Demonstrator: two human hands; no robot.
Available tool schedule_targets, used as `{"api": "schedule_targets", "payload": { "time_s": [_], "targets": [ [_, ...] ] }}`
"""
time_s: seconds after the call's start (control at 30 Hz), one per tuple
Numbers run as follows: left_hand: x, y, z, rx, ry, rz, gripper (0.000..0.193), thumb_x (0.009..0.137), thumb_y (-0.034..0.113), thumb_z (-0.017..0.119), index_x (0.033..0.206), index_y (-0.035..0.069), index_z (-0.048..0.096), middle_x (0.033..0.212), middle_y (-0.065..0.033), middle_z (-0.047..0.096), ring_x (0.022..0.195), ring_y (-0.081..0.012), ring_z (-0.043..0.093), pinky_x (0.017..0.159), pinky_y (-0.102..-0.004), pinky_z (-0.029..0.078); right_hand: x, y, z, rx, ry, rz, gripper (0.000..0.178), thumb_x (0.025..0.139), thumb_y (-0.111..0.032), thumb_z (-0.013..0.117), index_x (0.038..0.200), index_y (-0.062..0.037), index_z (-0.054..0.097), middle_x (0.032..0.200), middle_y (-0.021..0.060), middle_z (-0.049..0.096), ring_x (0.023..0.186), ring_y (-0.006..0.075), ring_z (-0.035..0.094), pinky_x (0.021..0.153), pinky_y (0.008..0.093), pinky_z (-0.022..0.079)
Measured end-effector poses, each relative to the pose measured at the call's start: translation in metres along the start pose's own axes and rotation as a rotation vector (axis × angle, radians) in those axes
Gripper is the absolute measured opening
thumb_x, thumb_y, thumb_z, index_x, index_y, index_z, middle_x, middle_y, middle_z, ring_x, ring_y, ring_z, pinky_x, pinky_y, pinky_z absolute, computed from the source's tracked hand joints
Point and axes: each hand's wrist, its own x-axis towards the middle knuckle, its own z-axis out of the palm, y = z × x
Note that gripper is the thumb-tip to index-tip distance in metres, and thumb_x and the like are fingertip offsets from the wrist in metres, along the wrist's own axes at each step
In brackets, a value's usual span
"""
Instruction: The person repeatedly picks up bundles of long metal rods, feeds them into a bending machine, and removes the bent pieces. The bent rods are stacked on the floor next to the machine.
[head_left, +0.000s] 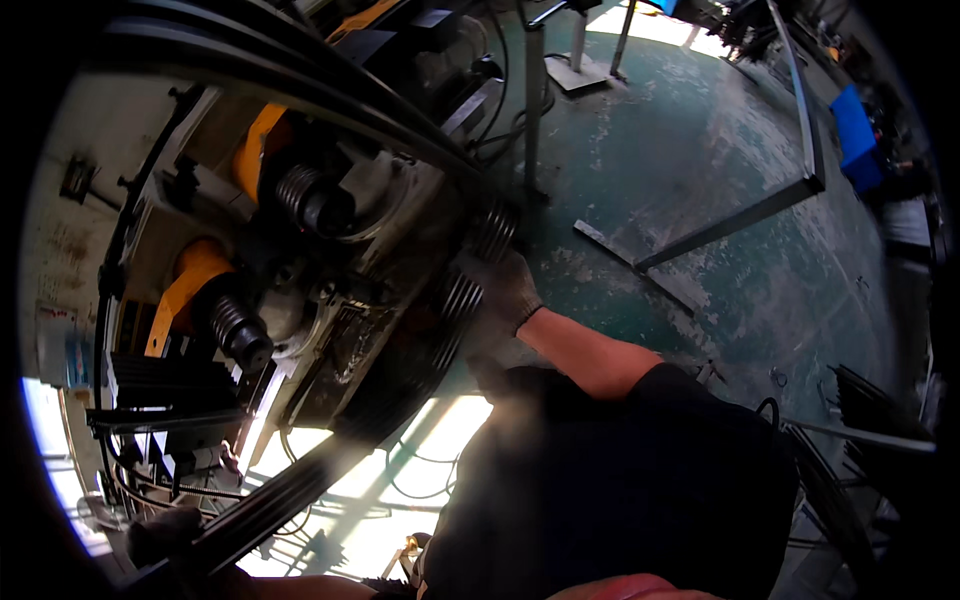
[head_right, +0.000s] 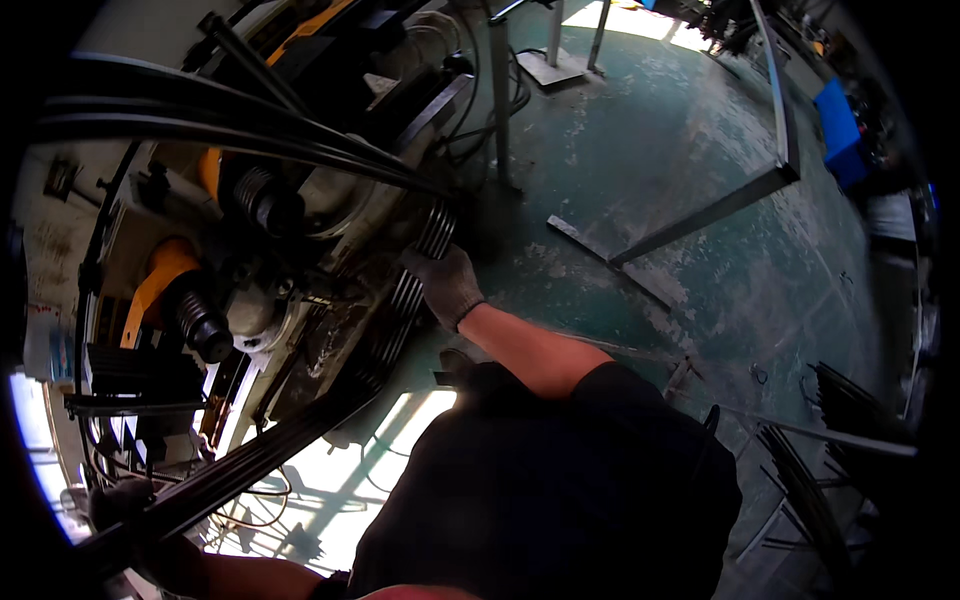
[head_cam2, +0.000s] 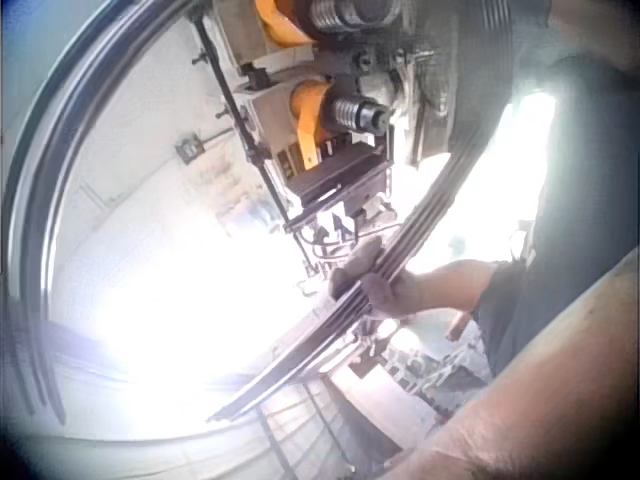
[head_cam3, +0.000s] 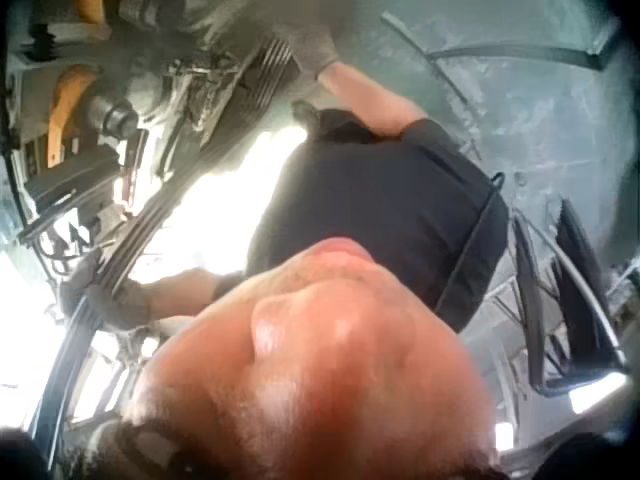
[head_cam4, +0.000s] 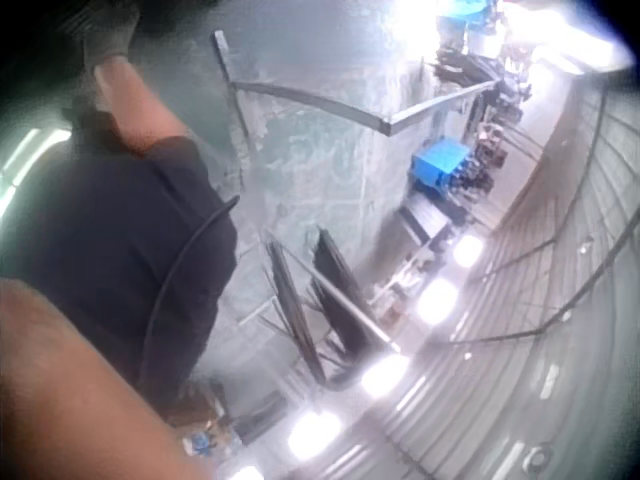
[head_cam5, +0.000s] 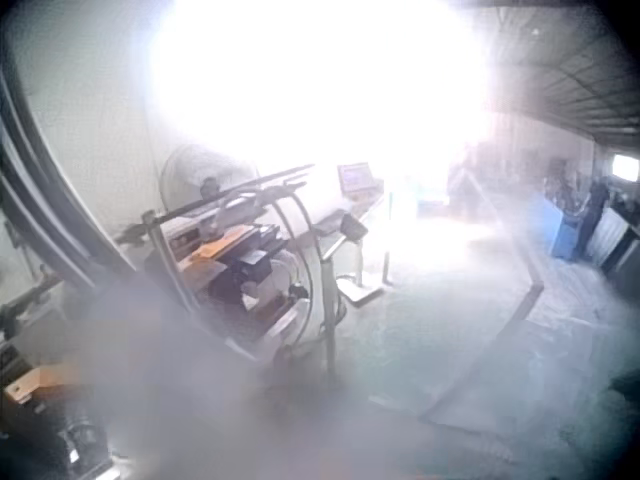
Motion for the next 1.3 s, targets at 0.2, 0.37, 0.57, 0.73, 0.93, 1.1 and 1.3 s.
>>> {"api": "schedule_targets", "payload": {
  "time_s": [0.2,0.37,0.57,0.73,0.93,1.1,1.3],
  "targets": [
    [-0.117,-0.043,0.150,-0.629,0.322,-0.541,0.037,0.100,0.022,0.056,0.128,-0.002,0.056,0.102,-0.0114,0.061,0.098,-0.0220,0.060,0.093,-0.0371,0.046,-0.025,-0.043,-0.283,-0.081,0.689,-0.128,0.021,0.101,-0.025,0.065,0.104,-0.0052,0.059,0.071,0.0017,0.058,0.056,0.0134,0.058,0.049,0.0306,0.048],
    [-0.219,-0.034,0.325,-0.672,-0.207,-0.905,0.042,0.094,0.005,0.053,0.135,-0.001,0.052,0.113,-0.0157,0.065,0.117,-0.0362,0.060,0.113,-0.0526,0.040,-0.034,-0.154,-0.472,-0.765,1.030,-0.253,0.036,0.096,-0.038,0.072,0.109,-0.0051,0.066,0.082,0.0127,0.070,0.067,0.0247,0.068,0.063,0.0413,0.051],
    [-0.259,-0.001,0.472,-1.341,-0.166,-1.679,0.044,0.094,0.006,0.055,0.136,-0.005,0.051,0.128,-0.0237,0.062,0.123,-0.0390,0.059,0.108,-0.0511,0.048,0.034,-0.256,-0.629,-1.364,1.067,-0.212,0.038,0.099,-0.038,0.062,0.118,-0.0057,0.063,0.106,0.0266,0.071,0.103,0.0471,0.067,0.085,0.0538,0.052],
    [-0.197,0.068,0.547,-0.813,-0.417,-1.417,0.039,0.088,-0.004,0.053,0.126,-0.010,0.053,0.113,-0.0233,0.065,0.099,-0.0348,0.069,0.090,-0.0466,0.059,0.184,-0.274,-0.780,-1.540,0.980,-0.025,0.044,0.105,-0.039,0.043,0.127,-0.0056,0.060,0.119,0.0262,0.069,0.113,0.0465,0.065,0.093,0.0561,0.051],
    [-0.184,0.072,0.557,-0.730,-0.191,-1.323,0.037,0.090,-0.002,0.056,0.126,-0.008,0.054,0.109,-0.0209,0.067,0.095,-0.0319,0.070,0.087,-0.0432,0.060,0.307,-0.305,-0.891,-2.111,1.133,-0.239,0.045,0.104,-0.036,0.041,0.130,-0.0093,0.066,0.122,0.0176,0.068,0.114,0.0390,0.066,0.095,0.0518,0.053],
    [-0.235,0.058,0.523,-0.678,-0.028,-1.437,0.036,0.092,0.003,0.064,0.125,-0.007,0.057,0.106,-0.0175,0.070,0.087,-0.0267,0.072,0.079,-0.0371,0.061,0.328,-0.225,-0.781,-1.858,0.902,-0.868,0.042,0.101,-0.034,0.047,0.126,-0.0070,0.067,0.118,0.0183,0.070,0.110,0.0378,0.067,0.092,0.0500,0.054],
    [-0.308,0.086,0.447,-0.628,0.340,-1.462,0.035,0.090,0.001,0.064,0.123,-0.007,0.059,0.100,-0.0145,0.071,0.083,-0.0221,0.072,0.074,-0.0336,0.061,0.140,0.047,-0.640,-1.682,-0.016,-0.405,0.039,0.098,-0.032,0.054,0.122,-0.0043,0.068,0.112,0.0192,0.072,0.104,0.0363,0.069,0.090,0.0477,0.054]
  ]
}}
